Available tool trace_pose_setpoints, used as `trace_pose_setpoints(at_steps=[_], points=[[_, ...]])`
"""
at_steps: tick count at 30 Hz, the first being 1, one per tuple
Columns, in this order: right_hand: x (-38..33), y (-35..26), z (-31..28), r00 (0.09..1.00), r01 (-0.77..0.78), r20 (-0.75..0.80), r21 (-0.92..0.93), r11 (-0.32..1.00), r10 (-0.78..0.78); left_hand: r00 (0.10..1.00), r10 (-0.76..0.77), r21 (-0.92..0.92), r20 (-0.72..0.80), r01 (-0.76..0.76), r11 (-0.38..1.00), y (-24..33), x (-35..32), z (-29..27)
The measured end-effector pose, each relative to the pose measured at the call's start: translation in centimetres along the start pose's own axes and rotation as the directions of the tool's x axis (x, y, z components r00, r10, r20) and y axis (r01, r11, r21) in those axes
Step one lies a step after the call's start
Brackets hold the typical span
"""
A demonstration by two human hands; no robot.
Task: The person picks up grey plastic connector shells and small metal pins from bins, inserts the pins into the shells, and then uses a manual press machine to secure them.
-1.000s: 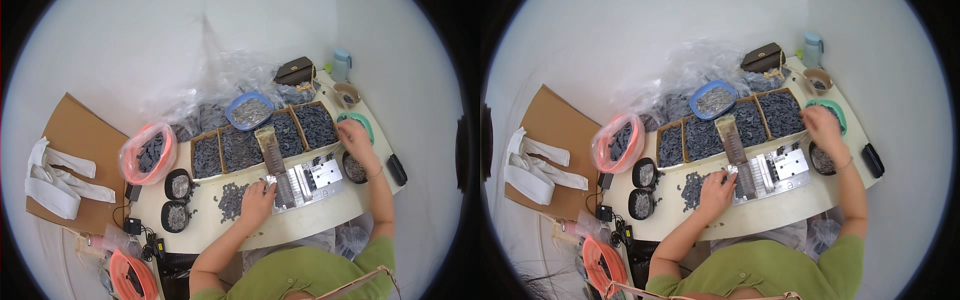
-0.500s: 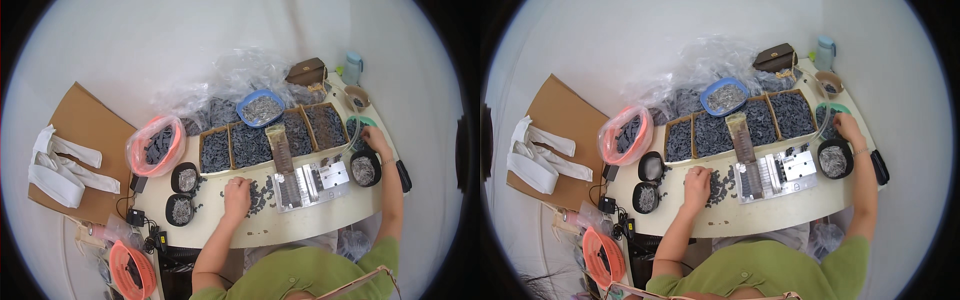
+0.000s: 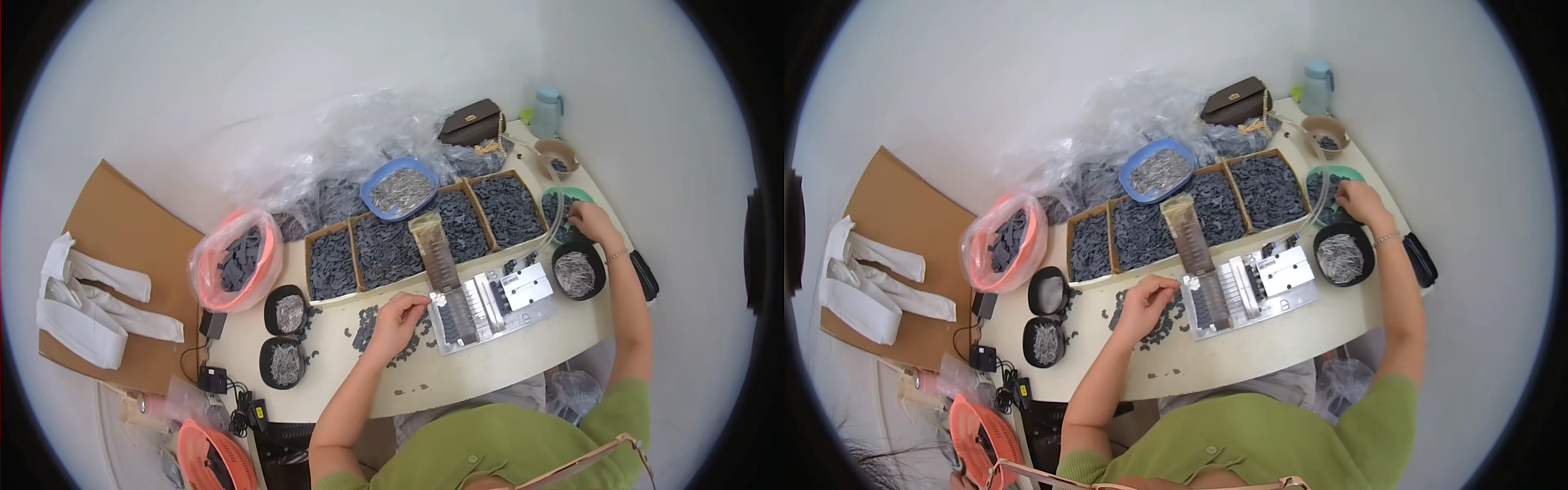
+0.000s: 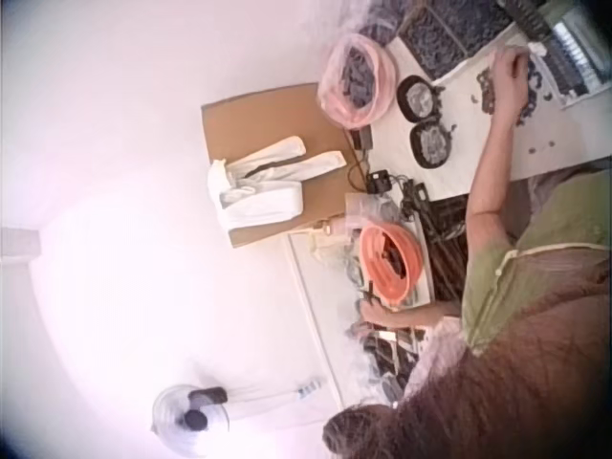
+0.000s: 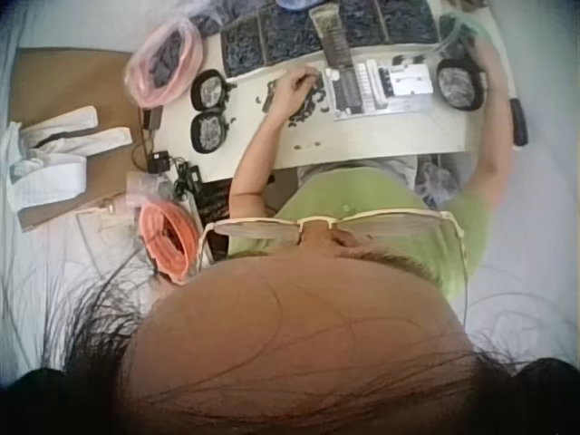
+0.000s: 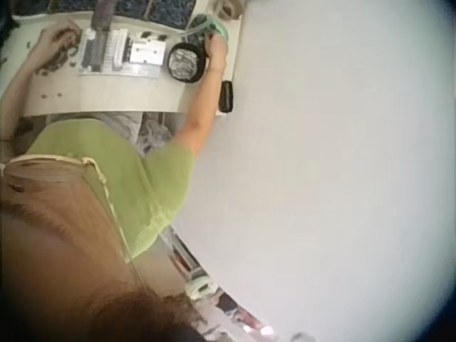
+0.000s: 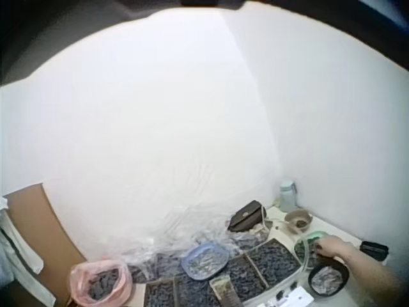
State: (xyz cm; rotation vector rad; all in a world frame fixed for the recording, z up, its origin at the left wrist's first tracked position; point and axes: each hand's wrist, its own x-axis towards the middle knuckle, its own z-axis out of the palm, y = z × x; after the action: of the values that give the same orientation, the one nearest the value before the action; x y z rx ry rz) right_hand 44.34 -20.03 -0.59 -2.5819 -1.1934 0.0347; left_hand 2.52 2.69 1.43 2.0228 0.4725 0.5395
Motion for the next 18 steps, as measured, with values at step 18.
trace_pose_setpoints(at_steps=[18], points=[[-0.1, -0.9, 0.1, 0.998, 0.056, -0.027, 0.114, 0.992, -0.053, 0.900, 0.436, 0.583, 0.003, -0.356, 0.730, -0.5, -0.6, 3.9]])
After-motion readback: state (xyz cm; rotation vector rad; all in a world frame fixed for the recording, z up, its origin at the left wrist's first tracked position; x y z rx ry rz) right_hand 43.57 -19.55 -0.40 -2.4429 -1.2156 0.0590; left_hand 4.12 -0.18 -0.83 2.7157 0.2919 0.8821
